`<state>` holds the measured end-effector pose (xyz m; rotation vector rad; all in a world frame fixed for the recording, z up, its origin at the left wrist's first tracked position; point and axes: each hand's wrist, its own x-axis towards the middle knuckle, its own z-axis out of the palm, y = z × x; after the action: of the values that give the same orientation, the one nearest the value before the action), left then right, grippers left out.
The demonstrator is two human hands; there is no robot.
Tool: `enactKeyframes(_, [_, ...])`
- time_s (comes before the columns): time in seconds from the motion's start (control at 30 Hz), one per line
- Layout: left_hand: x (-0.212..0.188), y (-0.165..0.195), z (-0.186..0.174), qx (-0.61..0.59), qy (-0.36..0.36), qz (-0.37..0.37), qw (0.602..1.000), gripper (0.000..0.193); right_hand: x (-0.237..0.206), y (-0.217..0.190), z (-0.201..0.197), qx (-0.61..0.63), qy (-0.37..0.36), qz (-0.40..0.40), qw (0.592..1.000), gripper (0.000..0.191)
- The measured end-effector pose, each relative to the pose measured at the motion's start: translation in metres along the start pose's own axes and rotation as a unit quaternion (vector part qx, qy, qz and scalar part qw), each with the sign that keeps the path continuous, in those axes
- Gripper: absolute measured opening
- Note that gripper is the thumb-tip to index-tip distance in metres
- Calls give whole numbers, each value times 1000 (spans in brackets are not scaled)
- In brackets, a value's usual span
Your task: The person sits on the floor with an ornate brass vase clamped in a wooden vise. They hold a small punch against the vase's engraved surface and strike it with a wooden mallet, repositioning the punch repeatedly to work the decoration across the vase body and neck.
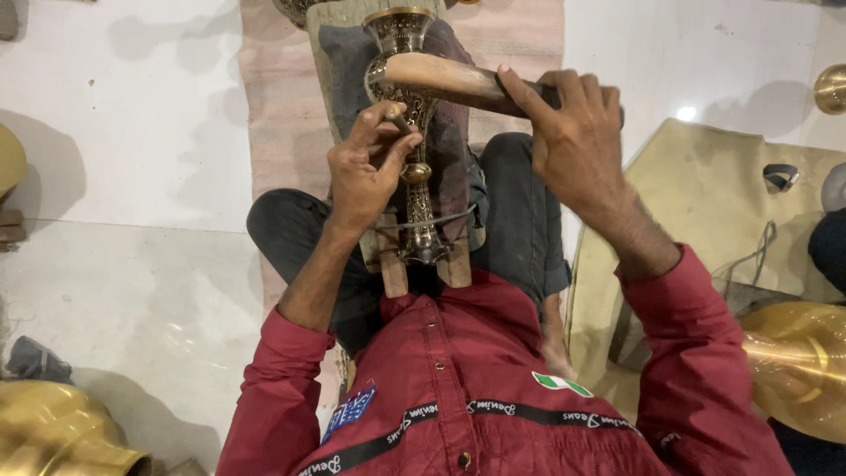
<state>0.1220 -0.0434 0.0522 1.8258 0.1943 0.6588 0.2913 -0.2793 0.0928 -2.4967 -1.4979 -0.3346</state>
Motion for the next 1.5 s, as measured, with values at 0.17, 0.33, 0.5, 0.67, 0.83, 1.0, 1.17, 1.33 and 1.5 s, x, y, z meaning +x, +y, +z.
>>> enactKeyframes(0.17, [-1,-1,4,41,-3,42,998,42,8,4,-4,-28,8,-26,999,60])
enactKeyframes(0.33, [-2,2,6,68,21,15,997,44,25,6,-25,-48,25,-52,997,64])
enactKeyframes(0.5, [-7,2,7,60,28,27,997,44,44,-2,-53,349,-8,-2,937,68])
enactKeyframes(0.67, [-5,-4,9,66,16,49,996,41,60,-4,-72,34,-1,-149,988,69])
enactKeyframes(0.83, [-8,0,9,31,17,-14,999,40,59,-8,-66,249,-36,-81,964,65])
enactKeyframes(1.0, [-6,-2,8,70,15,-7,997,40,57,-1,-52,149,10,-129,980,54])
enactKeyframes(1.17, [-3,-10,9,61,6,11,998,25,52,0,-50,27,8,-132,991,59])
enactKeyframes(1.33, [-3,-8,9,56,1,-41,998,32,51,-6,-52,235,-6,-57,970,68])
enactKeyframes(1.5, [2,-3,7,62,-5,-27,998,40,50,-5,-55,355,15,-61,933,70])
